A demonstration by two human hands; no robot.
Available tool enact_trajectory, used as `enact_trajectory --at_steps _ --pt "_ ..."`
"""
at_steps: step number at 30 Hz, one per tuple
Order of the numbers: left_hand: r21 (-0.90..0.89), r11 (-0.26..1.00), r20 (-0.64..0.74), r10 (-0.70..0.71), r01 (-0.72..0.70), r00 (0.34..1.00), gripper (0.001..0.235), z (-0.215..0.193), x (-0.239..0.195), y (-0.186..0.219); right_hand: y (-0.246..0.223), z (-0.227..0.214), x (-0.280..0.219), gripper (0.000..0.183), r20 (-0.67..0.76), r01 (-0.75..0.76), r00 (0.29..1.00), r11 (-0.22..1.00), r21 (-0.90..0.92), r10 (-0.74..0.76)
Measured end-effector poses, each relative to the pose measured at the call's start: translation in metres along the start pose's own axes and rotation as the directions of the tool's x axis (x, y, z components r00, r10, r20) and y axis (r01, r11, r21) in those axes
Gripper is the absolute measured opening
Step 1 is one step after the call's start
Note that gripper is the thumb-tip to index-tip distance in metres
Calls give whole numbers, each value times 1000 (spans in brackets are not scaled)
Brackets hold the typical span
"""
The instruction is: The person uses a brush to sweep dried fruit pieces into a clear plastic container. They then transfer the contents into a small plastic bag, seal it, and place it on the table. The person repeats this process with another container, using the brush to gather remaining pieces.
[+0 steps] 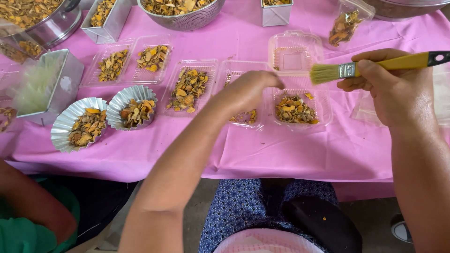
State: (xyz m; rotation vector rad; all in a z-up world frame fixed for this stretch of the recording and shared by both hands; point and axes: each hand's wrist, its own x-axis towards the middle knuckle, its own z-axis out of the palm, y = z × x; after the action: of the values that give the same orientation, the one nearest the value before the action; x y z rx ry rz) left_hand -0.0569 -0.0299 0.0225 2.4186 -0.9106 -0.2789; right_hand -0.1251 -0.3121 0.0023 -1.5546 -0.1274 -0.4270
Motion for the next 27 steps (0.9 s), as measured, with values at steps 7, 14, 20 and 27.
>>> enact_trajectory --at_steps 7,14,20,27 --pt "147 933 268 -358 330 894 39 -1 -38 -7 -6 27 -2 12 66 44 997 997 -70 -39" --pt "206 963 91 -197 175 976 23 35 -24 -41 -13 45 -10 13 90 17 996 991 -136 -5" --pt "185 971 164 -185 154 969 31 36 -17 -49 3 41 -6 15 123 52 992 987 -151 -33" --pt "119 990 181 -101 80 978 30 38 -12 -54 17 49 -3 8 113 82 991 986 -147 -66"
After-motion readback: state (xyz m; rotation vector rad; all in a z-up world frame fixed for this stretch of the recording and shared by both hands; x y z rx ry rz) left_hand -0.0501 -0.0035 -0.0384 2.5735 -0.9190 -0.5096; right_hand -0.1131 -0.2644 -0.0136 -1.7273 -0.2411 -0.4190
